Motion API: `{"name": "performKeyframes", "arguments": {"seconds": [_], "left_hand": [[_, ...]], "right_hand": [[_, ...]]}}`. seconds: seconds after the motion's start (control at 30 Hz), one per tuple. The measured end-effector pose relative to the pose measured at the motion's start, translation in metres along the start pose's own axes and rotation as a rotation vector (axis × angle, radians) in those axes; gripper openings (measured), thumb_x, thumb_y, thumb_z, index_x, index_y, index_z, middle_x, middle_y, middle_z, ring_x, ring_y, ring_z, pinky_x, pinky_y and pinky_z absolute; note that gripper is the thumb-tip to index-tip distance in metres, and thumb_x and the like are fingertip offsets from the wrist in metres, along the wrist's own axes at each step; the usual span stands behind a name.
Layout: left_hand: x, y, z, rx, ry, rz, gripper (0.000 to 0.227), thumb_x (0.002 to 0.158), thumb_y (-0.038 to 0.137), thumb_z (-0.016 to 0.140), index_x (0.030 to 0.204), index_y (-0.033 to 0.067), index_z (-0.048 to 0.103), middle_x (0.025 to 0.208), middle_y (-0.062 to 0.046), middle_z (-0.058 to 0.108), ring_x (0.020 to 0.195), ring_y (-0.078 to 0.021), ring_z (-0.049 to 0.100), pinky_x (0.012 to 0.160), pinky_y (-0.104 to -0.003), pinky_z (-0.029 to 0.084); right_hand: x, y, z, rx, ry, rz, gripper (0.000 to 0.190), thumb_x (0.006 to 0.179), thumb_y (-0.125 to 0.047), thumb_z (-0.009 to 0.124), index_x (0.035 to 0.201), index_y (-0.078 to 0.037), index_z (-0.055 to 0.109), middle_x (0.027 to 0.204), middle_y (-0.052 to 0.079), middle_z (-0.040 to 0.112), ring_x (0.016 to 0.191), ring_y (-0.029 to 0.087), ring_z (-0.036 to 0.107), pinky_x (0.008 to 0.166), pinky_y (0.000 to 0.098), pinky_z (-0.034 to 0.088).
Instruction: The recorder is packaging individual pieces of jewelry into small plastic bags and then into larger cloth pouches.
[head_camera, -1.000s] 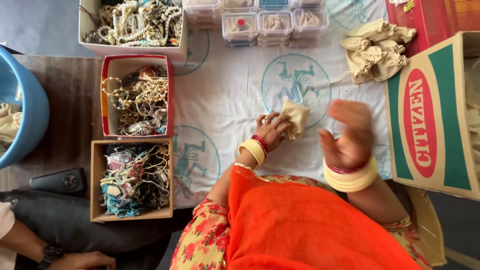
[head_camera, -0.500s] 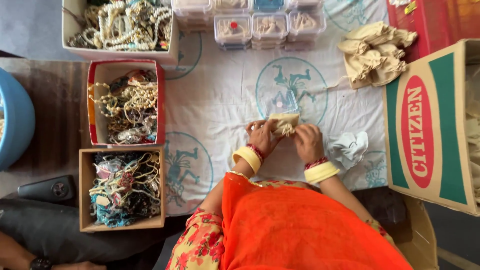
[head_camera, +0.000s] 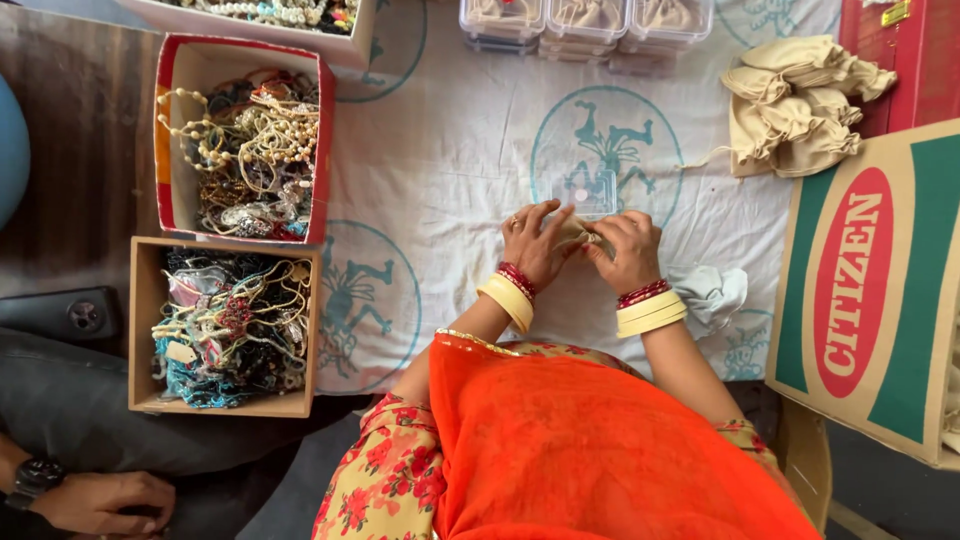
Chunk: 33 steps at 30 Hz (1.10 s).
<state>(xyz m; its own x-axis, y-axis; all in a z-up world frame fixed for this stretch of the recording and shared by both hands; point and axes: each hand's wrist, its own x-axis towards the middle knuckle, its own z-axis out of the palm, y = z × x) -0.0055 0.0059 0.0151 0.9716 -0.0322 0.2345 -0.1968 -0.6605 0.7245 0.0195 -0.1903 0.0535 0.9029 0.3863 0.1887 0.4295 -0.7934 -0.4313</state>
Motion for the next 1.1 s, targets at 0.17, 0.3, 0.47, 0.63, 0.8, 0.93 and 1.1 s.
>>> {"name": "performKeyframes", "arguments": {"seconds": [0.17,0.3,0.47,0.63,0.8,0.93,1.1], "left_hand": [[-0.002,-0.003,0.006,0.154,-0.054,0.133,0.027,0.087,0.035,0.074,0.113,0.0311,0.072,0.145,-0.001,0.050,0.139,-0.0249,0.040,0.106,-0.051,0.029],[-0.002,-0.010,0.017,0.250,-0.135,0.050,0.024,0.087,0.034,0.072,0.110,0.0270,0.070,0.147,-0.002,0.048,0.141,-0.0251,0.038,0.108,-0.052,0.025],[-0.009,-0.010,0.026,0.341,-0.141,0.129,0.030,0.087,0.026,0.070,0.117,0.0313,0.067,0.153,-0.001,0.045,0.145,-0.0225,0.035,0.111,-0.052,0.022],[-0.005,0.002,0.010,0.288,-0.132,0.155,0.037,0.091,0.034,0.068,0.128,0.0358,0.067,0.155,-0.001,0.042,0.148,-0.0239,0.029,0.113,-0.054,0.019],[0.006,0.013,0.010,0.214,-0.258,0.028,0.028,0.089,0.041,0.069,0.116,0.0323,0.068,0.153,-0.003,0.044,0.149,-0.0290,0.029,0.111,-0.056,0.018],[0.009,0.015,0.016,0.206,-0.254,-0.059,0.022,0.089,0.042,0.070,0.108,0.0296,0.069,0.150,-0.003,0.048,0.147,-0.0308,0.032,0.111,-0.059,0.019],[0.014,0.016,0.008,0.183,-0.255,-0.109,0.018,0.086,0.037,0.072,0.102,0.0297,0.072,0.148,-0.004,0.050,0.145,-0.0318,0.034,0.110,-0.060,0.021]], "right_hand": [[0.001,0.004,0.000,-0.039,-0.084,0.017,0.031,0.081,-0.030,0.080,0.111,-0.022,0.078,0.110,-0.004,0.069,0.115,0.028,0.052,0.098,0.0455,0.038],[0.004,-0.001,0.009,-0.005,-0.102,0.143,0.030,0.081,-0.027,0.082,0.109,-0.021,0.075,0.106,-0.001,0.066,0.109,0.029,0.053,0.092,0.0466,0.041],[0.002,0.018,0.031,-0.024,-0.144,0.328,0.037,0.084,-0.026,0.084,0.112,-0.014,0.063,0.109,-0.001,0.064,0.110,0.030,0.056,0.092,0.0504,0.044],[0.028,-0.001,0.007,-0.237,-0.121,0.544,0.061,0.063,-0.041,0.095,0.101,-0.010,0.059,0.114,0.011,0.057,0.113,0.036,0.050,0.089,0.0548,0.045],[0.017,0.022,0.017,-0.215,-0.134,0.623,0.069,0.059,-0.050,0.096,0.101,-0.011,0.059,0.117,0.010,0.055,0.117,0.036,0.048,0.094,0.0558,0.044],[0.006,0.032,0.026,-0.121,-0.129,0.629,0.077,0.060,-0.061,0.092,0.113,-0.013,0.061,0.121,0.009,0.054,0.119,0.036,0.045,0.096,0.0570,0.042],[-0.002,0.070,0.027,0.257,-0.090,0.585,0.077,0.073,-0.061,0.084,0.130,-0.014,0.060,0.118,0.007,0.058,0.113,0.032,0.047,0.097,0.0534,0.038]]}}
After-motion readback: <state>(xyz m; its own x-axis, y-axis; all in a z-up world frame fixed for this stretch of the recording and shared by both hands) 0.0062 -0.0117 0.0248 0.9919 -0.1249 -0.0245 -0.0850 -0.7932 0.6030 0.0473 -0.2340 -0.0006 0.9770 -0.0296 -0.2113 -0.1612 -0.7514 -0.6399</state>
